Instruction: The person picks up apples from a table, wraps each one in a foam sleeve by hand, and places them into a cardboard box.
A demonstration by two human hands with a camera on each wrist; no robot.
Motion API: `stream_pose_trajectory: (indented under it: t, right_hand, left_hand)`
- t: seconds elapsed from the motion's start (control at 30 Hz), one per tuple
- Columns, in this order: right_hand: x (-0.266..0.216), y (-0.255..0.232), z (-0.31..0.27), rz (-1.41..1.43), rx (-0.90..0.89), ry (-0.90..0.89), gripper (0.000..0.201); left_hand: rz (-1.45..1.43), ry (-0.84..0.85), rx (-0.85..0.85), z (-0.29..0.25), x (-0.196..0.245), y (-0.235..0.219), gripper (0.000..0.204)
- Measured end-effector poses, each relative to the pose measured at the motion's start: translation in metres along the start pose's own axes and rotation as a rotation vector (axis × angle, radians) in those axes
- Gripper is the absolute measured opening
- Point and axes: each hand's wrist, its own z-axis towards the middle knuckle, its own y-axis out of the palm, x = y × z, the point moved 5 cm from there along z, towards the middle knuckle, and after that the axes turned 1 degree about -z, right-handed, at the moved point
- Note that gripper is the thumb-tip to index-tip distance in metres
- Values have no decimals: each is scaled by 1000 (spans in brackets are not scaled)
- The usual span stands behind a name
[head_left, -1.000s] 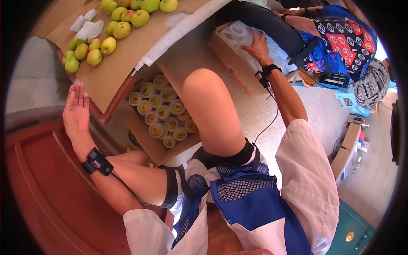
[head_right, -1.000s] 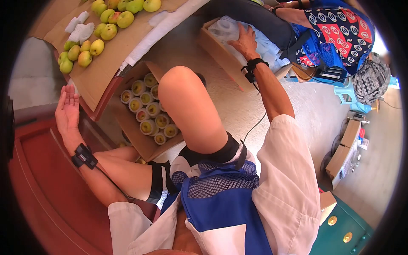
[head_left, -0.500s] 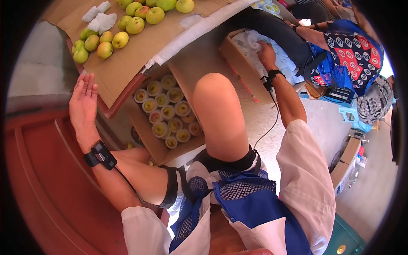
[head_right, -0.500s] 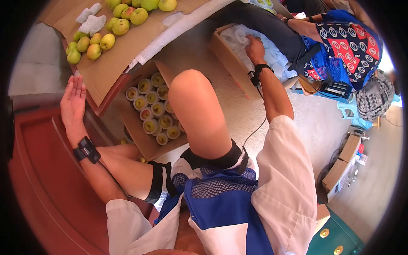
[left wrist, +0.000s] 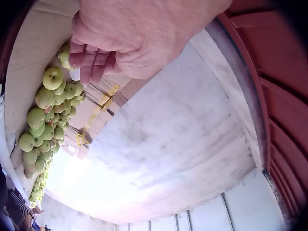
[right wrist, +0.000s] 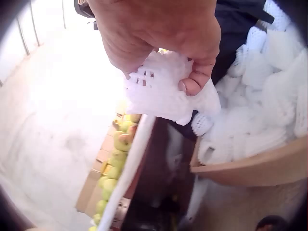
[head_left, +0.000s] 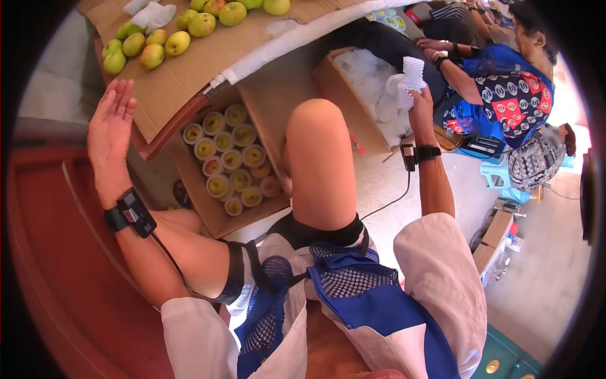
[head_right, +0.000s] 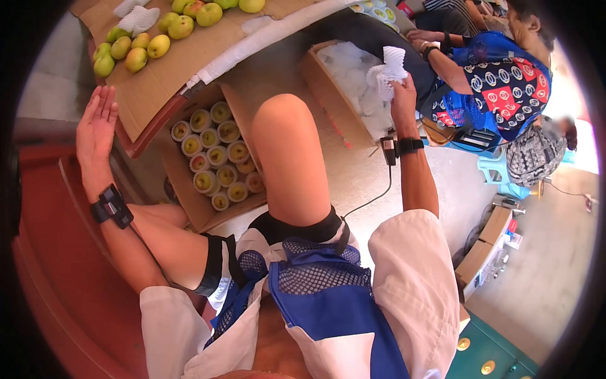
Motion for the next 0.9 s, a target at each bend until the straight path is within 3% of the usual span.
stream_pose_trajectory:
  t: [0.1, 0.2, 0.23, 0.3, 0.43, 0.5, 0.63, 0.73, 0.83, 0.9]
  right_hand:
    - [-45, 47, -14, 222, -100, 35, 51]
    - [-88, 104, -23, 259, -169, 43, 48]
    - [-100, 126, -25, 278, -265, 17, 50]
    - [-134, 188, -43, 249, -307, 34, 50]
    - [-180, 305, -78, 78, -635, 14, 46]
    - [-193, 352, -88, -154, -792, -147, 44]
    - [-188, 438, -94, -498, -761, -459, 52]
    - [-176, 466, -117, -666, -756, -636, 54]
    - [-152, 475, -122, -712, -770, -520, 59]
    - [-142, 482, -117, -857, -682, -683, 58]
  left_hand:
    - [17, -3, -27, -3, -1, 8, 35]
    - [47, -21, -86, -5, -3, 10, 35]
    - [59, -31, -116, -4, -4, 13, 35]
    - [88, -24, -147, -15, -4, 31, 30]
    - [142, -33, -268, -27, -10, 46, 27]
    - [141, -31, -301, -29, -12, 47, 27]
    - [97, 18, -315, -28, -8, 35, 29]
    - [113, 70, -261, -38, -1, 24, 32]
    - [173, 76, -229, -51, 6, 23, 36]
    - [243, 95, -215, -57, 8, 16, 38]
